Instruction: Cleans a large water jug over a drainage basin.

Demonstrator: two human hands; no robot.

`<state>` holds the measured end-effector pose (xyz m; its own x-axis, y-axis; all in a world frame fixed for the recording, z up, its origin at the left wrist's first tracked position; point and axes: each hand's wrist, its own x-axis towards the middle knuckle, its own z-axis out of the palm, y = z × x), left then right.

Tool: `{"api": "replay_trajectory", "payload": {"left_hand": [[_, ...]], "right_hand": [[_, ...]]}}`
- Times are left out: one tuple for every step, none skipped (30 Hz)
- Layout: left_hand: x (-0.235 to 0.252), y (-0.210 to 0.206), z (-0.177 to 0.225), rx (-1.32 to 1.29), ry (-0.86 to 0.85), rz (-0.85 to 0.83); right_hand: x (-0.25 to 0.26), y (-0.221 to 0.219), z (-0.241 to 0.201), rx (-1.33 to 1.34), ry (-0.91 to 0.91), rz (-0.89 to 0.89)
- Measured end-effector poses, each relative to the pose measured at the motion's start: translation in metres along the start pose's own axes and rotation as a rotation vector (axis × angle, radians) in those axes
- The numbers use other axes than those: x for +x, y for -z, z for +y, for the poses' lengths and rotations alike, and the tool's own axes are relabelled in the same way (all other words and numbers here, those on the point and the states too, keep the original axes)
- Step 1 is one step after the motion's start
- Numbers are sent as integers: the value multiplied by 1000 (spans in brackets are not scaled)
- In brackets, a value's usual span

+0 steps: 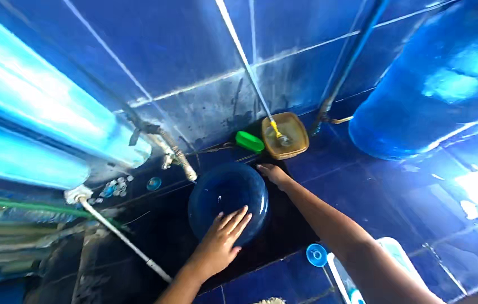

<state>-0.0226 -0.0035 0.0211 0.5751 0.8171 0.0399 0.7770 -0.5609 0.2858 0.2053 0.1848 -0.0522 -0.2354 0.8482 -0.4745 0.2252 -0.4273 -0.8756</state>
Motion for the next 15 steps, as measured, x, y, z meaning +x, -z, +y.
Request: {"api": "replay_trajectory", "payload": {"left_hand": [[-16, 9, -14, -57, -38, -52], [-34, 15, -28, -127, -17, -61], [-50, 20, -40, -187, 54, -27], [-60, 25, -50, -220, 156, 20], [-63, 29, -55, -225, 282, 47], [-57, 32, -57, -208, 413, 48], [-45, 33, -55, -183, 533, 39], [-28, 30, -51, -160, 627, 43], [-10, 24, -46, -144, 691, 69], [7, 20, -40, -145, 736, 89], [20, 17, -33, -150, 759, 89], [26, 18, -27, -150, 752, 60], [24, 21, -21, -154, 712, 7], [13, 24, -18, -167, 640, -52], [-3, 26, -17, -215, 556, -90]], "right_hand": [[-22, 21, -22, -22, 151, -30], [-45, 44, -36, -6, 278, -35], [-64, 68, -44, 52, 362, -15], [-76, 93, -46, 143, 399, 40], [-78, 117, -44, 253, 390, 126], [-70, 140, -37, 378, 345, 229], [-56, 163, -29, 501, 272, 319], [-38, 185, -22, 610, 193, 400], [-22, 206, -16, 682, 138, 467], [-10, 222, -13, 722, 110, 543], [0, 231, -17, 756, 114, 619], [6, 234, -28, 802, 159, 682], [9, 232, -42, 816, 220, 720], [9, 228, -54, 712, 281, 754], [7, 222, -61, 495, 339, 789]]}}
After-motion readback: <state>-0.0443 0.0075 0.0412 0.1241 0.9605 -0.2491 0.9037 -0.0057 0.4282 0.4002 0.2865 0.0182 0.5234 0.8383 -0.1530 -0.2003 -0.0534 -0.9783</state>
